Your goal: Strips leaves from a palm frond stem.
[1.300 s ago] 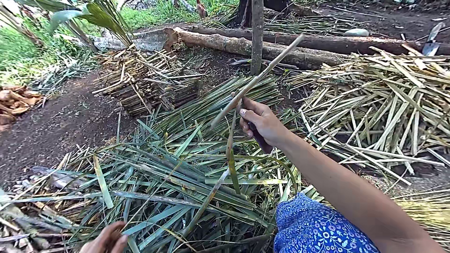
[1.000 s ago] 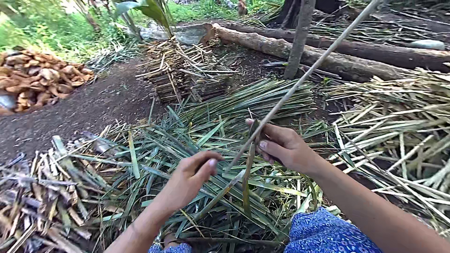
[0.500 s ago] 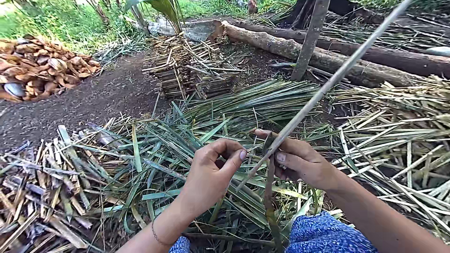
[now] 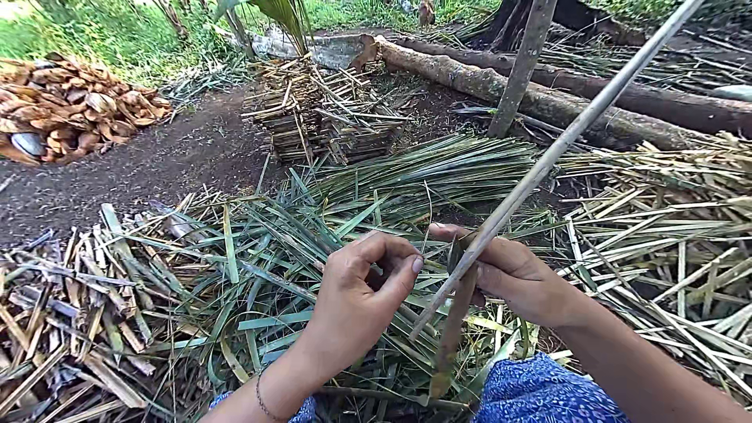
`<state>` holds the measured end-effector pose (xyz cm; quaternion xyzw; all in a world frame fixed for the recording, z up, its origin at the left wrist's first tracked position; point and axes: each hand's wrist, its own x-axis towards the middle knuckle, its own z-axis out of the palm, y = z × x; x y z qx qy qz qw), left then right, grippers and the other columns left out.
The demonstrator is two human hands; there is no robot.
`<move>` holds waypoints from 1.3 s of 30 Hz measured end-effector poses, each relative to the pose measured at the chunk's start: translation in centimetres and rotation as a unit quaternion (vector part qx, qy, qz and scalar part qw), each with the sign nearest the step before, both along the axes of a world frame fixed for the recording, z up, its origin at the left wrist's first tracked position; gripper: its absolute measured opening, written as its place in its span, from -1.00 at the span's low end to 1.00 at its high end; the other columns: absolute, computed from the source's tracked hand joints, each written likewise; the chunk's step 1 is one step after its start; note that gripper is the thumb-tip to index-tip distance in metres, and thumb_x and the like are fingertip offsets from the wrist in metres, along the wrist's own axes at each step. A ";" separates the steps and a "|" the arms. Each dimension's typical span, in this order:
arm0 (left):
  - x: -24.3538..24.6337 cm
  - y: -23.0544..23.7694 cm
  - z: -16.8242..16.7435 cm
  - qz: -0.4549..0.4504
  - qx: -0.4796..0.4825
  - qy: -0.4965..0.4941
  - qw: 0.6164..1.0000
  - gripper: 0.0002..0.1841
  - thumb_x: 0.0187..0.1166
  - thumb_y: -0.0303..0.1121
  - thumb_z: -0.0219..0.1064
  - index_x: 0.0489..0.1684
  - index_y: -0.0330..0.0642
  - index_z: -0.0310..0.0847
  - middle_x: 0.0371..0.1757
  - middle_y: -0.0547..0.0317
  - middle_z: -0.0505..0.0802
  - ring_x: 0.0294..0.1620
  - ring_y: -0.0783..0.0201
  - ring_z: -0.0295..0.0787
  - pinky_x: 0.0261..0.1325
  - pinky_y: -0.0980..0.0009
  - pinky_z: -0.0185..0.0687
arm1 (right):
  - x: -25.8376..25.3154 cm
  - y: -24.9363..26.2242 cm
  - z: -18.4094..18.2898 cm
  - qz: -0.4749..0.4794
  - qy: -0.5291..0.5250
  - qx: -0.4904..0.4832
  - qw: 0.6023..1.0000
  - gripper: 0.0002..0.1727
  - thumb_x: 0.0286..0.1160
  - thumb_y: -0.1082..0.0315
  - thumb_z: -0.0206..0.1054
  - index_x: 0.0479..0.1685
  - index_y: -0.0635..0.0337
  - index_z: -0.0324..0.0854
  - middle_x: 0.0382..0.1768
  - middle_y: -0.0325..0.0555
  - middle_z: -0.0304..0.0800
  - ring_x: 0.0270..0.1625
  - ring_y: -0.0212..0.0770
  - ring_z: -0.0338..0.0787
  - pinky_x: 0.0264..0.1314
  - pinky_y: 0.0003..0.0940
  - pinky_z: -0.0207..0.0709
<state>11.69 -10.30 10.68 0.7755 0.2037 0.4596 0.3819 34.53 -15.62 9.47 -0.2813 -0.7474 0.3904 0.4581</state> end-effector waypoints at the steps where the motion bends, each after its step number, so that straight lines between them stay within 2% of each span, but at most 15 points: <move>1: 0.0 0.0 0.0 0.000 0.004 0.000 1.000 -0.94 0.60 -0.36 0.36 -0.22 -0.10 0.72 -0.34 0.46 0.74 -0.41 0.70 0.62 -0.38 0.79 0.55 | 0.0 0.0 0.0 -0.008 0.009 0.009 1.000 -0.53 0.87 0.09 0.00 0.70 -0.23 0.37 -0.27 -0.55 0.67 -0.31 -0.80 0.57 -0.25 -0.88 0.47; 4: 0.0 0.1 0.1 0.002 0.008 0.005 1.000 -0.94 0.60 -0.36 0.36 -0.24 -0.09 0.71 -0.37 0.46 0.72 -0.45 0.69 0.58 -0.41 0.79 0.53 | 0.2 0.2 -0.1 -0.060 0.065 0.026 0.996 -0.56 0.83 0.04 0.07 0.61 -0.27 0.50 -0.36 -0.56 0.70 -0.38 -0.75 0.60 -0.32 -0.83 0.50; 8: -0.3 0.7 -0.4 0.008 -0.015 0.017 1.000 -0.96 0.60 -0.38 0.34 -0.23 -0.07 0.68 -0.44 0.48 0.71 -0.50 0.68 0.57 -0.43 0.77 0.52 | 1.3 0.4 0.6 -0.162 0.157 0.007 0.974 -0.57 0.82 -0.02 0.08 0.59 -0.36 0.47 -0.51 -0.52 0.63 -0.56 -0.62 0.58 -0.48 -0.74 0.52; 15: -2.5 4.5 -2.0 0.067 0.009 0.108 0.992 -0.94 0.59 -0.35 0.33 -0.21 -0.07 0.70 -0.41 0.49 0.72 -0.48 0.69 0.58 -0.42 0.75 0.50 | 3.4 1.2 0.9 -0.294 0.266 -0.038 0.917 -0.57 0.90 0.20 -0.15 0.62 -0.20 0.40 -0.58 -0.46 0.54 -0.69 -0.59 0.49 -0.64 -0.73 0.46; 18: -4.9 7.6 -3.0 0.126 0.005 0.158 0.979 -0.91 0.64 -0.35 0.31 -0.17 -0.14 0.68 -0.41 0.42 0.71 -0.47 0.63 0.57 -0.37 0.65 0.51 | 4.7 1.6 0.6 -0.346 0.292 -0.049 0.890 -0.58 0.92 0.21 -0.19 0.58 -0.19 0.41 -0.60 -0.45 0.51 -0.71 -0.57 0.48 -0.66 -0.70 0.47; 21: -7.2 10.2 -4.1 0.221 -0.031 0.190 0.956 -0.87 0.70 -0.38 0.30 -0.10 -0.27 0.68 -0.37 0.22 0.71 -0.44 0.45 0.55 -0.29 0.41 0.51 | 5.5 2.0 0.3 -0.396 0.305 -0.048 0.865 -0.57 0.93 0.21 -0.21 0.61 -0.18 0.36 -0.55 -0.43 0.53 -0.70 -0.54 0.49 -0.65 -0.68 0.47; 23: -8.0 10.9 -4.5 0.283 -0.065 0.183 0.939 -0.85 0.74 -0.36 0.28 -0.04 -0.27 0.67 -0.34 0.18 0.70 -0.43 0.42 0.52 -0.26 0.40 0.48 | 5.8 2.1 0.1 -0.408 0.280 -0.037 0.868 -0.56 0.94 0.20 -0.24 0.66 -0.20 0.28 -0.56 -0.42 0.46 -0.69 -0.51 0.47 -0.63 -0.65 0.44; 26: -7.3 10.0 -4.0 0.294 -0.077 0.141 0.942 -0.84 0.75 -0.34 0.26 0.00 -0.24 0.67 -0.33 0.24 0.70 -0.45 0.50 0.52 -0.32 0.51 0.47 | 4.7 1.9 -0.2 -0.349 0.171 -0.084 0.918 -0.53 0.89 0.19 -0.22 0.69 -0.15 0.25 -0.60 -0.42 0.47 -0.67 -0.50 0.51 -0.61 -0.61 0.50; 30: -4.4 7.2 -2.4 0.230 -0.027 0.112 0.966 -0.83 0.73 -0.35 0.25 0.03 -0.24 0.65 -0.30 0.30 0.72 -0.44 0.59 0.57 -0.35 0.60 0.53 | 0.6 1.7 -0.5 -0.175 0.032 -0.208 0.962 -0.44 0.79 0.29 -0.06 0.78 -0.01 0.18 -0.54 -0.34 0.59 -0.58 -0.50 0.61 -0.50 -0.62 0.57; 32: -2.9 5.8 -1.9 0.193 0.021 0.104 0.975 -0.86 0.69 -0.35 0.26 -0.02 -0.20 0.66 -0.30 0.36 0.73 -0.45 0.64 0.58 -0.39 0.68 0.53 | -1.3 1.6 -0.6 -0.115 0.038 -0.223 0.967 -0.41 0.80 0.29 -0.01 0.82 0.00 0.14 -0.51 -0.36 0.61 -0.54 -0.54 0.62 -0.46 -0.67 0.56; 35: -1.1 4.2 -1.2 0.145 0.101 0.101 0.979 -0.86 0.65 -0.34 0.30 -0.10 -0.19 0.72 -0.28 0.34 0.74 -0.42 0.64 0.59 -0.40 0.73 0.53 | -3.2 1.4 -0.4 -0.063 0.080 -0.216 0.971 -0.39 0.80 0.31 -0.04 0.85 -0.07 0.07 -0.49 -0.40 0.59 -0.50 -0.56 0.62 -0.41 -0.70 0.56; 39: -0.2 3.4 -0.7 0.100 0.134 0.111 0.980 -0.83 0.65 -0.37 0.28 -0.04 -0.20 0.77 -0.28 0.34 0.73 -0.38 0.64 0.61 -0.36 0.75 0.54 | -4.1 1.2 -0.3 -0.084 0.153 -0.190 0.966 -0.49 0.81 0.30 -0.05 0.71 -0.01 0.33 -0.52 -0.39 0.59 -0.53 -0.54 0.59 -0.43 -0.69 0.54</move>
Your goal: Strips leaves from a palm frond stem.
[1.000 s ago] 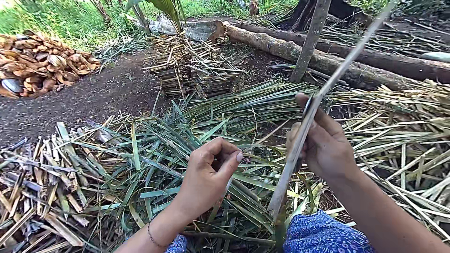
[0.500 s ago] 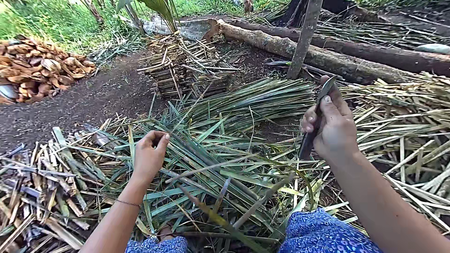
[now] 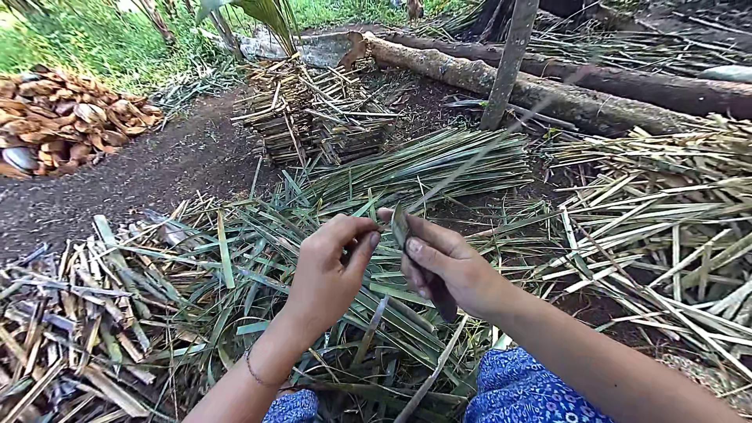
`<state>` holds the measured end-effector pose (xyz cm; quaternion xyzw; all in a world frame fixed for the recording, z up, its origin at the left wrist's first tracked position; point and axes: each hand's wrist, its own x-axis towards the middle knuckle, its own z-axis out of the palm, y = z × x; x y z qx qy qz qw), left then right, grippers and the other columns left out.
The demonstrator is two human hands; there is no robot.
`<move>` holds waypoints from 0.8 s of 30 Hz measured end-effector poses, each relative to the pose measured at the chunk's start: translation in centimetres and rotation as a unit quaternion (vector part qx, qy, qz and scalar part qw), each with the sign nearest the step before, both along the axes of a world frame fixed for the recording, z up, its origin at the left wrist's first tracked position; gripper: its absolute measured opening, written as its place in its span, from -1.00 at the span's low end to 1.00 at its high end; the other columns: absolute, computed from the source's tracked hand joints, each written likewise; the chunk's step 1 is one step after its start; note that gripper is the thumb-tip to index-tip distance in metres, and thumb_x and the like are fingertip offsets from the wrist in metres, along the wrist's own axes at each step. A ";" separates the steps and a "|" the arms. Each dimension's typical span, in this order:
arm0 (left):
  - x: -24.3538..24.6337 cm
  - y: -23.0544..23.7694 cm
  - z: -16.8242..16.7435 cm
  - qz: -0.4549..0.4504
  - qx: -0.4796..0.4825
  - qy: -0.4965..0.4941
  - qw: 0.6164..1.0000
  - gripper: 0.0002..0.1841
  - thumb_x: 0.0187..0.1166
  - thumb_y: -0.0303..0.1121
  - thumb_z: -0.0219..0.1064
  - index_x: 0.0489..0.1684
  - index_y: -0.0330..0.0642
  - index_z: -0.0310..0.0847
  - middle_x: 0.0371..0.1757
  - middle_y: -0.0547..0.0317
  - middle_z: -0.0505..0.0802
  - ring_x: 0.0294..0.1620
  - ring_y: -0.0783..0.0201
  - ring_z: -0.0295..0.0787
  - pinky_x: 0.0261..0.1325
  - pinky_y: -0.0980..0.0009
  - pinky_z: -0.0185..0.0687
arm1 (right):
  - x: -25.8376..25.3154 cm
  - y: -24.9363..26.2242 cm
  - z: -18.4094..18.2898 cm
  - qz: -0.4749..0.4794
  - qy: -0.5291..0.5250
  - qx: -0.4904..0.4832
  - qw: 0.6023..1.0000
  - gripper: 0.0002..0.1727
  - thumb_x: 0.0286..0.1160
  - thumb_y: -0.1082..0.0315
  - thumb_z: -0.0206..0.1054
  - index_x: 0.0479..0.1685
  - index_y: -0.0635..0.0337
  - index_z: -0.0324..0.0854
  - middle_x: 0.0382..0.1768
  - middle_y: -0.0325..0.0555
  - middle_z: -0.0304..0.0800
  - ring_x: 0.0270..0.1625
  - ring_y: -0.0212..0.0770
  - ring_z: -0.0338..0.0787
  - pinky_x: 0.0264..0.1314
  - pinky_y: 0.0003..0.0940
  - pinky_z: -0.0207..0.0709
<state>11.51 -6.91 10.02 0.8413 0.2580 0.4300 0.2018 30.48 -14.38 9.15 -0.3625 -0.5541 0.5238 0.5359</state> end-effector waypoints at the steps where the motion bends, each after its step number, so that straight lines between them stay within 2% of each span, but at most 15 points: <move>1: -0.1 0.0 0.0 -0.006 -0.008 0.002 1.000 -0.83 0.66 -0.36 0.28 -0.03 -0.19 0.78 -0.28 0.35 0.74 -0.39 0.64 0.62 -0.36 0.74 0.56 | 0.2 0.0 0.0 -0.015 0.006 0.010 1.000 -0.51 0.81 0.29 -0.05 0.67 -0.02 0.38 -0.54 -0.39 0.58 -0.55 -0.54 0.58 -0.44 -0.69 0.53; 5: -0.8 0.7 -0.3 -0.021 -0.042 0.013 0.999 -0.85 0.69 -0.33 0.27 -0.04 -0.12 0.75 -0.35 0.41 0.75 -0.49 0.66 0.59 -0.44 0.74 0.52 | 1.5 0.1 0.3 -0.072 0.043 0.032 0.996 -0.56 0.83 0.21 -0.06 0.60 -0.10 0.43 -0.61 -0.39 0.52 -0.60 -0.53 0.55 -0.46 -0.66 0.55; 9: -2.0 2.2 -1.0 -0.037 -0.039 0.039 0.998 -0.81 0.71 -0.33 0.23 0.01 -0.14 0.76 -0.30 0.40 0.78 -0.43 0.64 0.64 -0.35 0.70 0.60 | 3.4 0.0 1.3 -0.162 0.116 0.065 0.978 -0.61 0.89 0.11 -0.14 0.51 -0.26 0.42 -0.59 -0.45 0.52 -0.63 -0.53 0.52 -0.52 -0.65 0.53; 11: -2.5 2.8 -1.3 -0.026 -0.039 0.048 0.998 -0.81 0.72 -0.36 0.22 0.02 -0.16 0.76 -0.27 0.35 0.81 -0.40 0.61 0.68 -0.30 0.66 0.66 | 4.3 0.1 1.8 -0.201 0.164 0.088 0.962 -0.60 0.91 0.11 -0.24 0.50 -0.26 0.39 -0.59 -0.45 0.51 -0.63 -0.52 0.54 -0.54 -0.64 0.53; 13: -2.7 2.7 -1.2 -0.010 -0.043 0.056 0.997 -0.81 0.73 -0.37 0.20 0.01 -0.16 0.75 -0.30 0.35 0.80 -0.42 0.60 0.69 -0.33 0.65 0.67 | 4.6 0.3 1.7 -0.198 0.187 0.088 0.958 -0.59 0.91 0.10 -0.28 0.49 -0.27 0.39 -0.61 -0.44 0.49 -0.66 -0.50 0.53 -0.57 -0.62 0.54; 15: -2.2 2.1 -1.1 -0.009 -0.041 0.063 0.997 -0.80 0.74 -0.37 0.18 -0.02 -0.16 0.76 -0.35 0.39 0.80 -0.46 0.63 0.64 -0.37 0.68 0.59 | 3.9 0.4 0.9 -0.157 0.128 0.057 0.978 -0.62 0.90 0.03 -0.23 0.48 -0.29 0.35 -0.63 -0.48 0.50 -0.67 -0.52 0.53 -0.55 -0.61 0.55; 17: -1.4 1.3 -1.1 -0.024 -0.046 0.075 0.996 -0.79 0.74 -0.35 0.17 -0.04 -0.12 0.78 -0.39 0.43 0.79 -0.48 0.66 0.61 -0.38 0.71 0.56 | 2.5 0.3 -0.1 -0.081 0.065 0.019 0.994 -0.59 0.85 0.08 -0.15 0.57 -0.26 0.33 -0.59 -0.46 0.53 -0.62 -0.52 0.56 -0.47 -0.61 0.59; 18: -1.1 1.0 -1.2 -0.034 -0.050 0.081 0.995 -0.78 0.75 -0.33 0.17 -0.03 -0.11 0.78 -0.39 0.44 0.79 -0.47 0.67 0.61 -0.36 0.72 0.56 | 1.7 0.3 -0.5 -0.050 0.059 0.005 0.997 -0.60 0.83 0.15 -0.11 0.53 -0.19 0.40 -0.58 -0.44 0.56 -0.60 -0.52 0.59 -0.44 -0.62 0.59; 20: -0.9 0.7 -1.2 -0.051 -0.053 0.094 0.993 -0.77 0.75 -0.31 0.16 -0.03 -0.10 0.78 -0.40 0.45 0.77 -0.47 0.68 0.61 -0.36 0.73 0.55 | 0.6 0.2 -0.8 -0.044 0.075 -0.003 0.996 -0.67 0.83 0.23 -0.11 0.28 -0.01 0.54 -0.59 -0.40 0.59 -0.58 -0.52 0.61 -0.41 -0.63 0.60; 22: -1.4 1.1 -1.1 -0.052 -0.065 0.123 0.989 -0.77 0.76 -0.29 0.17 0.04 -0.06 0.77 -0.42 0.45 0.76 -0.48 0.66 0.60 -0.37 0.70 0.53 | 0.8 0.3 -0.5 -0.105 0.090 0.010 0.990 -0.68 0.86 0.18 -0.13 0.11 -0.01 0.56 -0.59 -0.42 0.59 -0.58 -0.51 0.60 -0.40 -0.61 0.61; 24: -2.5 2.2 -1.2 -0.035 -0.062 0.166 0.984 -0.76 0.76 -0.30 0.17 0.13 -0.03 0.75 -0.38 0.42 0.79 -0.46 0.58 0.64 -0.33 0.58 0.60 | 2.3 0.5 0.0 -0.179 0.112 0.037 0.977 -0.66 0.89 0.11 -0.18 0.05 -0.08 0.54 -0.57 -0.46 0.57 -0.57 -0.51 0.59 -0.41 -0.59 0.61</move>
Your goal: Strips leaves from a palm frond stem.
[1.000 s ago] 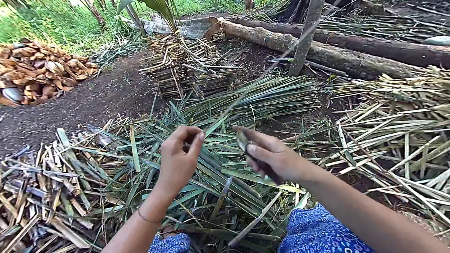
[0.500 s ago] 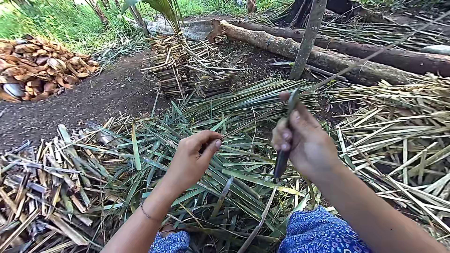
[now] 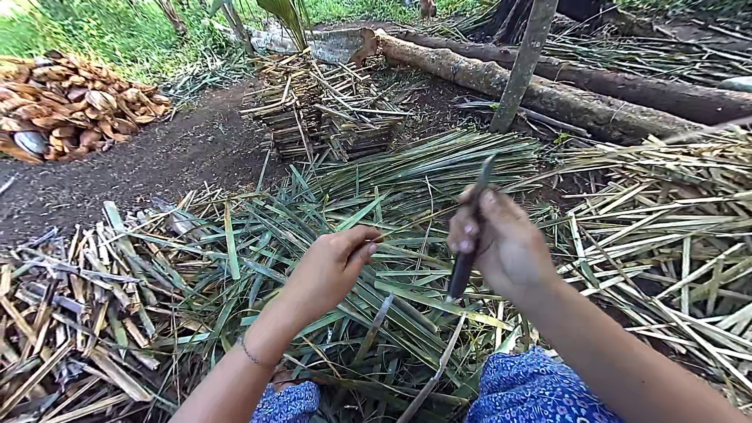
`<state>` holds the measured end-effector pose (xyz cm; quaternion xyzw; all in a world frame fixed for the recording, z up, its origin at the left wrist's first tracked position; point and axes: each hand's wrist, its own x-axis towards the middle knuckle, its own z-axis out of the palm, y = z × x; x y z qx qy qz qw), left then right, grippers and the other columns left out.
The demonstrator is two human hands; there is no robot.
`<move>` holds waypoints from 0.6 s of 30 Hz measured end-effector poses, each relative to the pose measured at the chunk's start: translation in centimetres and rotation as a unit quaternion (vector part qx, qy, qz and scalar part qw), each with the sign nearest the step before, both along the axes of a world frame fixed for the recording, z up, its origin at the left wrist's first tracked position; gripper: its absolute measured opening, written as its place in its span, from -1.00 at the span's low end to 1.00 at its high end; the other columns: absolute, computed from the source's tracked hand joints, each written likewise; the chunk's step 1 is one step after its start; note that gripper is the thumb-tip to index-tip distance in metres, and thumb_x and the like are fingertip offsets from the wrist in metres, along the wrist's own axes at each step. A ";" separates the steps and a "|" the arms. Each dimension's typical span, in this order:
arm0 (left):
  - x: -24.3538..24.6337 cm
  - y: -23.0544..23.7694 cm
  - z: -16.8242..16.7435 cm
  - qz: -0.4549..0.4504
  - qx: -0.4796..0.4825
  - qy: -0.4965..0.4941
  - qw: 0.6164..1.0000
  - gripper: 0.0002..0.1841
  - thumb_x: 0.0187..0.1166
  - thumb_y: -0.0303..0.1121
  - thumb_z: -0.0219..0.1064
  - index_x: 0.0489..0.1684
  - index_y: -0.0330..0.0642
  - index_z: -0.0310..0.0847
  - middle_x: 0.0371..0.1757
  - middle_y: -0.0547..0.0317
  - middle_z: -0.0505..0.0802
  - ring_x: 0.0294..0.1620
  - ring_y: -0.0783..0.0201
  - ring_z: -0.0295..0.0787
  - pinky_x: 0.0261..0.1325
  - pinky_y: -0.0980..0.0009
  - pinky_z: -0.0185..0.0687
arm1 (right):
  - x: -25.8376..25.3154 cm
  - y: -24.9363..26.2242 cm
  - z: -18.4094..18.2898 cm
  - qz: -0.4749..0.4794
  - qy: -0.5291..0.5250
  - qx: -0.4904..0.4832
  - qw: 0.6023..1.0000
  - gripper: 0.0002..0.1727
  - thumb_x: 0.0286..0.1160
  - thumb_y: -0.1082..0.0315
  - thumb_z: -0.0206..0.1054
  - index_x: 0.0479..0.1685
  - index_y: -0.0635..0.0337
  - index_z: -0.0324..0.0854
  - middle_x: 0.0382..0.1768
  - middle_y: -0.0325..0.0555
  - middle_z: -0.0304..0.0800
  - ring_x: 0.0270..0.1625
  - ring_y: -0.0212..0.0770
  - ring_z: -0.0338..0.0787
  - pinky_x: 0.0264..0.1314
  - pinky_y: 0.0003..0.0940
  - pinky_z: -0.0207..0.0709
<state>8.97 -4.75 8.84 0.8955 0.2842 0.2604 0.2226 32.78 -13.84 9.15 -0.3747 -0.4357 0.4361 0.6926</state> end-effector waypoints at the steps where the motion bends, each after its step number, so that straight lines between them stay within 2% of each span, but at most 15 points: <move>1: -0.7 0.7 -0.1 0.011 0.013 0.018 1.000 -0.76 0.76 -0.30 0.17 0.14 -0.04 0.76 -0.35 0.38 0.82 -0.42 0.52 0.69 -0.28 0.48 0.67 | 1.0 0.1 0.3 -0.034 0.019 0.010 0.999 -0.63 0.90 0.10 -0.24 0.03 -0.11 0.52 -0.57 -0.48 0.56 -0.57 -0.51 0.59 -0.41 -0.58 0.60; 3: -2.4 2.1 -0.5 0.039 0.055 0.039 0.997 -0.78 0.74 -0.33 0.20 0.11 -0.06 0.78 -0.23 0.30 0.88 -0.26 0.38 0.81 -0.10 0.25 0.78 | 3.0 0.2 0.9 -0.095 0.064 0.020 0.993 -0.54 0.92 0.09 -0.39 -0.03 -0.13 0.49 -0.59 -0.52 0.53 -0.57 -0.52 0.58 -0.41 -0.58 0.58; 4: -3.2 2.8 -0.8 0.052 0.078 0.035 0.995 -0.78 0.72 -0.34 0.22 0.08 -0.09 0.79 -0.18 0.25 0.88 -0.16 0.30 0.81 0.00 0.16 0.75 | 3.8 0.3 1.1 -0.119 0.086 0.021 0.989 -0.50 0.93 0.08 -0.44 -0.05 -0.14 0.49 -0.60 -0.52 0.51 -0.57 -0.52 0.56 -0.41 -0.58 0.57; 6: -4.4 3.8 -1.2 0.060 0.118 0.019 0.991 -0.77 0.69 -0.38 0.23 0.07 -0.15 0.82 -0.05 0.16 0.87 0.03 0.20 0.79 0.16 0.11 0.68 | 5.0 0.2 1.3 -0.149 0.118 0.023 0.982 -0.45 0.93 0.05 -0.48 -0.10 -0.13 0.50 -0.63 -0.51 0.48 -0.60 -0.52 0.53 -0.42 -0.57 0.55; 7: -4.7 4.1 -1.3 0.059 0.133 0.019 0.989 -0.75 0.69 -0.37 0.21 0.10 -0.13 0.81 0.07 0.16 0.85 0.15 0.19 0.76 0.24 0.13 0.65 | 5.2 0.2 1.2 -0.156 0.125 0.023 0.980 -0.45 0.93 0.04 -0.48 -0.11 -0.13 0.51 -0.63 -0.51 0.46 -0.61 -0.51 0.51 -0.44 -0.58 0.53; 9: -4.9 4.3 -1.4 0.053 0.150 0.028 0.987 -0.72 0.69 -0.38 0.19 0.16 -0.10 0.81 0.34 0.08 0.77 0.37 0.05 0.69 0.40 0.00 0.59 | 5.3 0.3 1.0 -0.159 0.129 0.021 0.978 -0.46 0.93 0.05 -0.46 -0.13 -0.12 0.51 -0.64 -0.51 0.46 -0.62 -0.51 0.51 -0.45 -0.59 0.53; 10: -5.0 4.3 -1.3 0.056 0.153 0.036 0.986 -0.72 0.70 -0.38 0.19 0.20 -0.08 0.80 0.37 0.07 0.75 0.32 0.04 0.72 0.33 -0.03 0.64 | 5.4 0.3 0.9 -0.159 0.131 0.021 0.978 -0.46 0.93 0.05 -0.46 -0.14 -0.12 0.50 -0.64 -0.50 0.46 -0.63 -0.51 0.51 -0.46 -0.59 0.53; 11: -5.1 4.3 -1.3 0.062 0.151 0.043 0.986 -0.71 0.72 -0.36 0.19 0.25 -0.04 0.77 0.29 0.12 0.79 0.16 0.13 0.80 0.16 0.03 0.74 | 5.4 0.4 0.9 -0.158 0.135 0.023 0.978 -0.46 0.93 0.04 -0.47 -0.14 -0.13 0.50 -0.64 -0.50 0.46 -0.63 -0.51 0.50 -0.47 -0.59 0.52; 13: -5.4 4.2 -1.2 0.077 0.115 0.056 0.989 -0.69 0.78 -0.25 0.16 0.36 0.04 0.69 -0.08 0.27 0.86 -0.27 0.32 0.79 -0.18 0.16 0.74 | 5.9 0.4 1.0 -0.163 0.145 0.032 0.975 -0.44 0.93 0.04 -0.47 -0.16 -0.13 0.51 -0.64 -0.50 0.45 -0.63 -0.51 0.49 -0.47 -0.58 0.52; 14: -5.7 4.2 -1.2 0.077 0.086 0.064 0.991 -0.68 0.79 -0.19 0.12 0.35 0.05 0.68 -0.28 0.33 0.83 -0.41 0.37 0.72 -0.30 0.22 0.69 | 6.3 0.3 1.1 -0.168 0.151 0.039 0.973 -0.44 0.93 0.03 -0.48 -0.16 -0.14 0.50 -0.64 -0.50 0.45 -0.63 -0.51 0.49 -0.46 -0.59 0.51; 16: -6.3 4.0 -1.1 0.060 0.032 0.065 0.996 -0.72 0.81 -0.20 0.08 0.10 0.00 0.73 -0.46 0.43 0.78 -0.49 0.51 0.68 -0.36 0.42 0.67 | 7.3 0.1 1.4 -0.183 0.162 0.050 0.968 -0.44 0.92 0.03 -0.49 -0.14 -0.15 0.50 -0.64 -0.52 0.43 -0.62 -0.52 0.48 -0.46 -0.60 0.48; 18: -6.3 3.2 -1.1 0.045 -0.023 0.028 0.998 -0.72 0.80 -0.25 0.05 -0.13 -0.05 0.72 -0.57 0.47 0.66 -0.57 0.61 0.54 -0.45 0.61 0.49 | 7.9 -0.1 1.8 -0.192 0.158 0.051 0.967 -0.41 0.92 0.01 -0.52 -0.05 -0.18 0.53 -0.66 -0.54 0.43 -0.63 -0.54 0.49 -0.47 -0.62 0.48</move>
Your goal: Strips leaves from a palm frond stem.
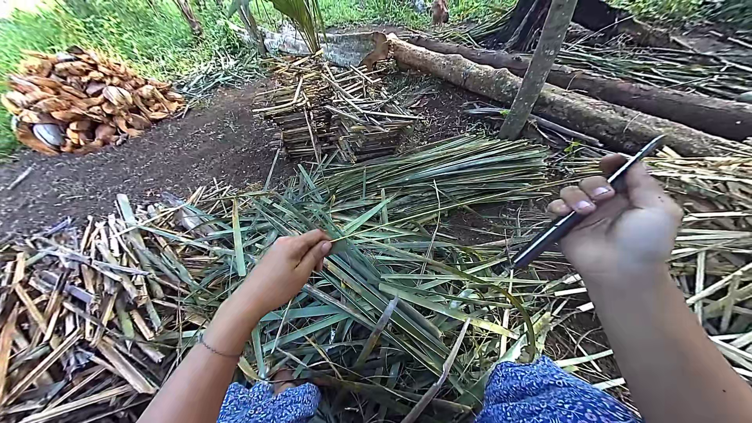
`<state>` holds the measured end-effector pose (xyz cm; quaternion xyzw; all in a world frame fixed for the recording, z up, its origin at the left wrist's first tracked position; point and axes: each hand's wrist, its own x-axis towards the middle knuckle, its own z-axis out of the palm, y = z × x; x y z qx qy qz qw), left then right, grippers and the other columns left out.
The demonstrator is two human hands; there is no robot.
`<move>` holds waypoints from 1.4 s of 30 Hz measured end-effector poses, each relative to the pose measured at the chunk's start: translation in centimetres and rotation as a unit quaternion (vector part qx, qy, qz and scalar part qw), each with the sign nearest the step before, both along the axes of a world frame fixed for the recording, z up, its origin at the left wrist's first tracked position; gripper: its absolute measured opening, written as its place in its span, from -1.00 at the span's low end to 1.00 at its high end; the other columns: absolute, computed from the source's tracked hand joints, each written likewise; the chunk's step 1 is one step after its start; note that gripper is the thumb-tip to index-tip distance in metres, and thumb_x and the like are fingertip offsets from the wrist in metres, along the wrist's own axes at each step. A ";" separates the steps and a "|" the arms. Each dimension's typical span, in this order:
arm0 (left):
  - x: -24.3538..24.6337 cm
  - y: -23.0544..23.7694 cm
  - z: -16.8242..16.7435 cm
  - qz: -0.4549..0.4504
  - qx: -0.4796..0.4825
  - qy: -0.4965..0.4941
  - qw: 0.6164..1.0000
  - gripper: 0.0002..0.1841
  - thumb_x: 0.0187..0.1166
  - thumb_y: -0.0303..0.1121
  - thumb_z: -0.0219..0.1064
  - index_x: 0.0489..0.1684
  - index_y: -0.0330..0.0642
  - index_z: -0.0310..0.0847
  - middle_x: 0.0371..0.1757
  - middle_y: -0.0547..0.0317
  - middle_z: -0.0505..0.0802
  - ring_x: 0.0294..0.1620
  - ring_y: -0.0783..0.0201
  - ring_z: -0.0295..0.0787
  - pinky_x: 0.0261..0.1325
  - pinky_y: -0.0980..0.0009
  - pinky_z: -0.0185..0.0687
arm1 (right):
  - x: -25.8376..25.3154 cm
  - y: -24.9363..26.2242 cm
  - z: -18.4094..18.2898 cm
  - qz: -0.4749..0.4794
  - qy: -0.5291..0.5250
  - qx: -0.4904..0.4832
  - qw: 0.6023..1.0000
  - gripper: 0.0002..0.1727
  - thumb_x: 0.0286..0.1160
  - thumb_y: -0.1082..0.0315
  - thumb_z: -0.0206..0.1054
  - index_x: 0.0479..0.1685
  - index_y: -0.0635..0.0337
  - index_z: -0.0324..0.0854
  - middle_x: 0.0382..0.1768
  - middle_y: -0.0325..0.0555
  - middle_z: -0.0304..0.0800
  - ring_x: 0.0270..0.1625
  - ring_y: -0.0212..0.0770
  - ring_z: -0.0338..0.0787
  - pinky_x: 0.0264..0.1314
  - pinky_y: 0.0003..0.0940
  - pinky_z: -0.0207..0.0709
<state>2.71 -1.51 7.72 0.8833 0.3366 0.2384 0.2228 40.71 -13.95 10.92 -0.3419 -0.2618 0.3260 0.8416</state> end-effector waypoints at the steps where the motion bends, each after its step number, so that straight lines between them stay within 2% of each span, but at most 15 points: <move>1: 0.4 -0.8 0.0 0.002 -0.040 -0.031 0.999 -0.72 0.80 -0.27 0.04 -0.19 -0.05 0.69 -0.62 0.48 0.58 -0.62 0.63 0.45 -0.51 0.65 0.38 | 0.0 -0.1 0.2 0.008 -0.013 -0.007 1.000 -0.38 0.91 0.01 -0.54 0.02 -0.18 0.56 -0.67 -0.55 0.43 -0.63 -0.55 0.50 -0.47 -0.61 0.50; 4: 2.0 -4.4 0.8 0.022 -0.215 -0.118 0.969 -0.73 0.81 -0.26 -0.02 -0.17 0.03 0.63 -0.65 0.57 0.41 -0.67 0.65 0.24 -0.56 0.69 0.19 | -1.8 -0.7 0.2 0.116 -0.133 -0.054 0.983 -0.41 0.90 -0.02 -0.51 0.36 -0.22 0.50 -0.69 -0.58 0.51 -0.57 -0.57 0.63 -0.31 -0.56 0.67; 6: 3.1 -6.9 1.5 0.025 -0.322 -0.162 0.933 -0.71 0.82 -0.29 -0.11 -0.18 0.07 0.58 -0.66 0.65 0.36 -0.71 0.69 0.17 -0.61 0.73 0.11 | -4.3 -1.1 -0.4 0.247 -0.205 -0.088 0.943 -0.52 0.87 -0.10 -0.25 0.55 -0.29 0.39 -0.68 -0.57 0.59 -0.57 -0.55 0.68 -0.27 -0.52 0.72; 8: 4.1 -8.9 1.9 0.020 -0.403 -0.197 0.893 -0.68 0.81 -0.32 -0.19 -0.27 0.10 0.51 -0.69 0.66 0.31 -0.75 0.71 0.11 -0.67 0.75 0.04 | -6.9 -1.7 -1.4 0.397 -0.196 -0.108 0.890 -0.47 0.75 -0.15 0.10 0.64 -0.30 0.34 -0.66 -0.53 0.63 -0.56 -0.56 0.67 -0.31 -0.60 0.66; 9: 4.4 -9.5 1.9 0.014 -0.430 -0.209 0.878 -0.66 0.80 -0.33 -0.22 -0.31 0.12 0.48 -0.70 0.66 0.30 -0.76 0.71 0.09 -0.68 0.75 0.03 | -7.9 -2.0 -1.8 0.462 -0.189 -0.114 0.859 -0.46 0.73 -0.09 0.16 0.65 -0.27 0.30 -0.61 -0.54 0.66 -0.54 -0.58 0.68 -0.34 -0.65 0.64; 11: 4.8 -10.5 1.6 -0.003 -0.466 -0.226 0.856 -0.65 0.78 -0.33 -0.23 -0.35 0.16 0.46 -0.70 0.68 0.30 -0.77 0.73 0.07 -0.70 0.76 0.00 | -9.5 -2.6 -2.4 0.550 -0.193 -0.117 0.804 -0.43 0.75 0.06 0.12 0.71 -0.13 0.16 -0.49 -0.56 0.64 -0.52 -0.61 0.65 -0.43 -0.71 0.60; 13: 5.1 -11.1 1.1 -0.025 -0.488 -0.236 0.840 -0.64 0.76 -0.34 -0.23 -0.38 0.20 0.47 -0.70 0.71 0.31 -0.77 0.75 0.06 -0.72 0.78 -0.02 | -10.4 -2.8 -2.7 0.585 -0.211 -0.117 0.774 -0.37 0.79 0.11 0.07 0.80 -0.03 0.07 -0.45 -0.56 0.59 -0.53 -0.64 0.59 -0.51 -0.74 0.51; 15: 5.1 -11.6 0.7 -0.051 -0.514 -0.240 0.822 -0.63 0.74 -0.34 -0.21 -0.41 0.25 0.47 -0.70 0.73 0.31 -0.76 0.76 0.05 -0.70 0.77 -0.04 | -10.8 -2.9 -3.0 0.598 -0.220 -0.126 0.760 -0.43 0.81 0.14 0.02 0.77 -0.01 0.17 -0.44 -0.55 0.55 -0.56 -0.65 0.54 -0.55 -0.76 0.47; 19: 4.9 -12.3 -0.2 -0.100 -0.564 -0.243 0.783 -0.62 0.71 -0.32 -0.23 -0.52 0.30 0.39 -0.72 0.73 0.25 -0.77 0.77 -0.01 -0.73 0.76 -0.13 | -10.9 -3.0 -3.5 0.589 -0.230 -0.132 0.763 -0.60 0.81 0.12 0.10 0.45 0.05 0.55 -0.55 -0.58 0.54 -0.62 -0.69 0.48 -0.61 -0.79 0.38; 26: 4.6 -13.0 0.0 -0.075 -0.526 -0.252 0.809 -0.62 0.75 -0.30 -0.21 -0.47 0.27 0.44 -0.68 0.73 0.28 -0.76 0.77 0.00 -0.72 0.78 -0.09 | -10.2 -3.6 -2.9 0.463 -0.275 -0.096 0.837 -0.60 0.80 0.10 0.13 0.43 0.06 0.60 -0.56 -0.65 0.54 -0.59 -0.74 0.48 -0.58 -0.82 0.37; 29: 4.0 -13.2 0.1 -0.073 -0.524 -0.249 0.811 -0.62 0.76 -0.30 -0.20 -0.47 0.27 0.44 -0.68 0.73 0.27 -0.76 0.78 -0.01 -0.72 0.78 -0.12 | -8.5 -3.4 -2.3 0.407 -0.234 -0.095 0.878 -0.59 0.76 0.00 0.18 0.42 -0.09 0.65 -0.61 -0.57 0.59 -0.61 -0.71 0.52 -0.55 -0.82 0.42; 32: 4.0 -13.1 0.2 -0.071 -0.522 -0.232 0.818 -0.62 0.77 -0.32 -0.22 -0.46 0.26 0.43 -0.67 0.71 0.27 -0.75 0.77 -0.01 -0.72 0.77 -0.13 | -8.2 -3.5 -2.1 0.392 -0.186 -0.101 0.895 -0.61 0.80 0.09 0.13 0.46 -0.09 0.63 -0.61 -0.47 0.59 -0.65 -0.66 0.52 -0.57 -0.81 0.43; 34: 4.1 -13.1 0.1 -0.058 -0.527 -0.225 0.817 -0.62 0.76 -0.33 -0.23 -0.46 0.25 0.44 -0.68 0.71 0.28 -0.76 0.76 -0.01 -0.72 0.77 -0.12 | -8.6 -3.6 -2.1 0.416 -0.203 -0.119 0.878 -0.60 0.82 0.11 0.08 0.49 -0.10 0.57 -0.62 -0.53 0.57 -0.65 -0.68 0.51 -0.58 -0.82 0.40; 38: 4.1 -13.2 0.0 -0.047 -0.535 -0.222 0.814 -0.62 0.75 -0.36 -0.25 -0.42 0.24 0.44 -0.66 0.71 0.31 -0.75 0.76 0.01 -0.71 0.78 -0.09 | -9.7 -3.8 -2.6 0.513 -0.283 -0.147 0.797 -0.53 0.80 0.12 0.09 0.59 0.04 0.48 -0.55 -0.62 0.53 -0.61 -0.72 0.47 -0.62 -0.81 0.35; 42: 3.4 -13.0 0.1 -0.025 -0.529 -0.204 0.823 -0.60 0.75 -0.35 -0.24 -0.44 0.25 0.47 -0.67 0.70 0.32 -0.75 0.74 0.03 -0.71 0.76 -0.07 | -7.5 -3.0 -2.4 0.385 -0.234 -0.145 0.881 -0.61 0.79 0.14 0.08 0.45 -0.09 0.62 -0.66 -0.55 0.54 -0.68 -0.69 0.47 -0.62 -0.80 0.37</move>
